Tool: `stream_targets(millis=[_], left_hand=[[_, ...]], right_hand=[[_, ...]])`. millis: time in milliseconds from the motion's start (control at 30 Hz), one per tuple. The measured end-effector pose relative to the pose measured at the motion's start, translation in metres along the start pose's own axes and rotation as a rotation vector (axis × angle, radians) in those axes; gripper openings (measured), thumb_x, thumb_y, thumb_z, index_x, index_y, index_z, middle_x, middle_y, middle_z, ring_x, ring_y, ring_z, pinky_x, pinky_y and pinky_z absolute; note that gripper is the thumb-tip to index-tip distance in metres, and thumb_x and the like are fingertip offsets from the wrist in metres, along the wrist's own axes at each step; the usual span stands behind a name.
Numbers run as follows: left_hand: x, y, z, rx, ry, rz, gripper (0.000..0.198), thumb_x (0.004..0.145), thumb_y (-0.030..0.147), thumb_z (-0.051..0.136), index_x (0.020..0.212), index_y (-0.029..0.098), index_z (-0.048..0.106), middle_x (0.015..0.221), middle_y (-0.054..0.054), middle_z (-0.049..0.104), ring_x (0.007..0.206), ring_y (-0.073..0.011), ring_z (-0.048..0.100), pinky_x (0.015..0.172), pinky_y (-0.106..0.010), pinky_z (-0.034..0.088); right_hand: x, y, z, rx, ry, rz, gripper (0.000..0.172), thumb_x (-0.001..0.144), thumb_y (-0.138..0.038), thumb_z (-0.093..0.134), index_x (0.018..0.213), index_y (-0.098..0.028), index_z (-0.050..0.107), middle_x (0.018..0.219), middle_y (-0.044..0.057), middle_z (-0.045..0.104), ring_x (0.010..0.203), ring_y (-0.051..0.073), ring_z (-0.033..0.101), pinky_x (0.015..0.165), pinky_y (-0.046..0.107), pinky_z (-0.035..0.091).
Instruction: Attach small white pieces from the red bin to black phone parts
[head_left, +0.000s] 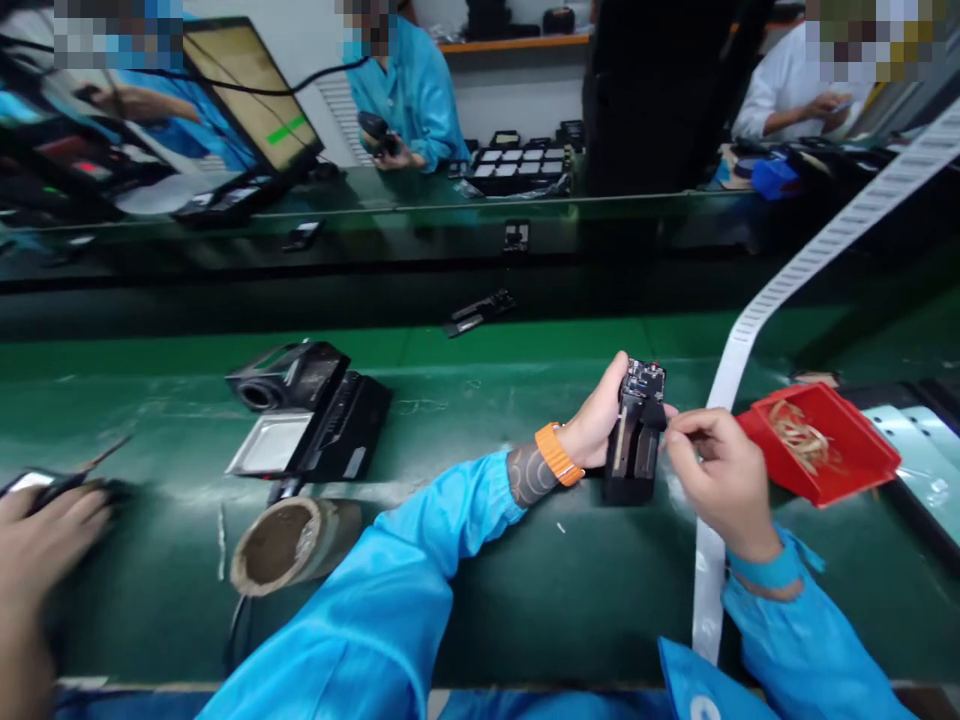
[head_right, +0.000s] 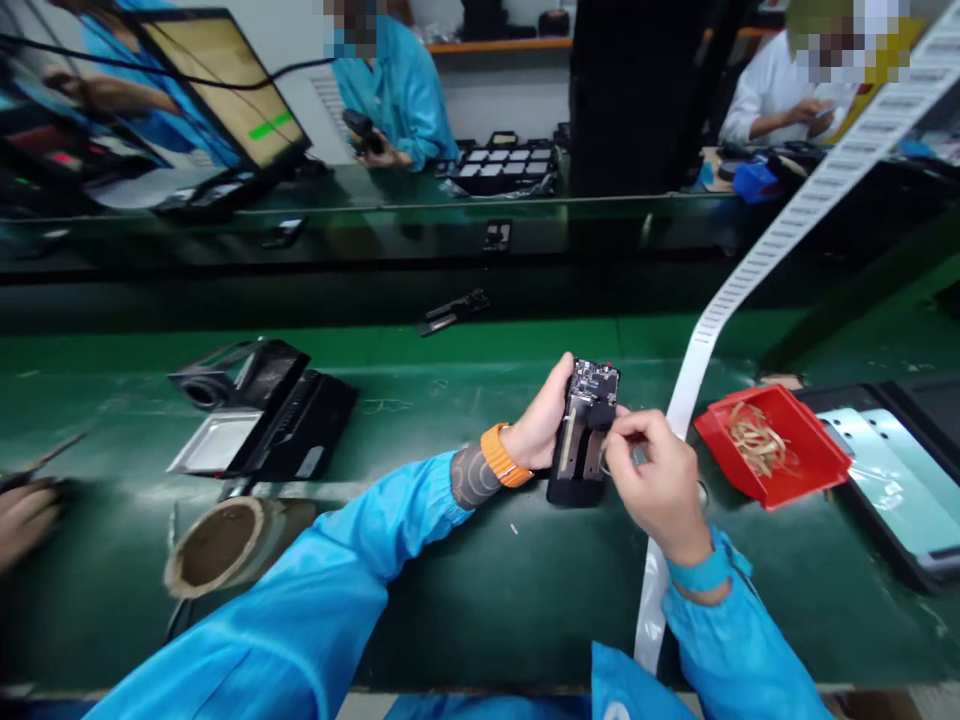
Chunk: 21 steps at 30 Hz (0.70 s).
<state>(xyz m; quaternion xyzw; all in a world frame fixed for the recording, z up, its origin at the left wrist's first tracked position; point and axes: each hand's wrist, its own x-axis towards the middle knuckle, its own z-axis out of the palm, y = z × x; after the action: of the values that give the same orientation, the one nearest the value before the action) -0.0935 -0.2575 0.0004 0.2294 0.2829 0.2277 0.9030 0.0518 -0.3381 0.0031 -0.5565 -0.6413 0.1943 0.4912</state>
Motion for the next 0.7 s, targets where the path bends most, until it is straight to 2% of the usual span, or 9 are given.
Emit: stream_targets(millis=[33,100,200,300,433,567,700], left_hand=[[-0.001,-0.004,0.004,0.002,-0.013,-0.015,0.083,0.085,0.090,0.030,0.082,0.015,0.065,0.074,-0.008,0.066,0.062,-0.0166,0.060,0.063,-0.028,0.052],[-0.004,-0.010,0.010,0.004,0.007,-0.005,0.080,0.088,0.087,0.030,0.081,0.015,0.065,0.073,-0.007,0.065,0.065,-0.0164,0.061,0.065,-0.027,0.051],[-0.007,-0.013,0.018,0.017,0.067,0.041,0.076,0.094,0.081,0.030,0.080,0.015,0.064,0.068,-0.005,0.063,0.064,-0.0159,0.060,0.066,-0.026,0.051],[-0.008,-0.013,0.020,0.028,0.100,0.085,0.071,0.095,0.078,0.033,0.075,0.015,0.061,0.066,-0.004,0.060,0.061,-0.0145,0.057,0.062,-0.026,0.050],[-0.010,-0.014,0.019,0.071,0.097,0.104,0.068,0.093,0.079,0.039,0.071,0.017,0.056,0.064,-0.002,0.055,0.060,-0.0127,0.054,0.060,-0.025,0.048],[-0.012,-0.017,0.019,0.156,0.105,0.122,0.066,0.091,0.079,0.046,0.068,0.017,0.055,0.063,-0.001,0.051,0.057,-0.0103,0.049,0.057,-0.023,0.043],[-0.012,-0.021,0.018,0.247,0.119,0.079,0.066,0.087,0.082,0.048,0.076,0.017,0.059,0.070,-0.004,0.060,0.066,-0.0156,0.060,0.064,-0.028,0.050]], right_hand=[[0.000,-0.001,0.004,-0.098,0.010,-0.051,0.003,0.093,-0.024,0.060,0.090,-0.023,0.060,0.079,0.003,0.068,0.069,0.018,0.066,0.065,0.031,0.054],[0.001,-0.002,0.008,-0.222,-0.002,-0.154,0.008,0.095,-0.022,0.055,0.097,-0.022,0.063,0.081,0.004,0.068,0.072,0.019,0.066,0.070,0.033,0.054],[0.001,-0.004,0.013,-0.252,-0.051,-0.234,0.015,0.098,-0.021,0.051,0.103,-0.023,0.065,0.087,0.006,0.070,0.081,0.021,0.068,0.076,0.035,0.055],[0.000,-0.005,0.016,-0.220,-0.070,-0.260,0.014,0.099,-0.021,0.053,0.105,-0.023,0.065,0.093,0.006,0.072,0.084,0.021,0.069,0.077,0.034,0.055],[0.000,-0.006,0.014,-0.167,-0.101,-0.249,0.010,0.098,-0.019,0.055,0.100,-0.023,0.065,0.090,0.004,0.070,0.078,0.018,0.066,0.073,0.031,0.053],[0.004,-0.007,0.008,-0.116,-0.186,-0.164,0.007,0.095,-0.018,0.058,0.091,-0.022,0.061,0.079,0.000,0.064,0.068,0.015,0.060,0.064,0.027,0.048],[0.007,-0.010,0.010,-0.154,-0.247,-0.140,0.011,0.094,-0.016,0.053,0.084,-0.022,0.056,0.075,0.000,0.060,0.065,0.015,0.057,0.060,0.027,0.044]])
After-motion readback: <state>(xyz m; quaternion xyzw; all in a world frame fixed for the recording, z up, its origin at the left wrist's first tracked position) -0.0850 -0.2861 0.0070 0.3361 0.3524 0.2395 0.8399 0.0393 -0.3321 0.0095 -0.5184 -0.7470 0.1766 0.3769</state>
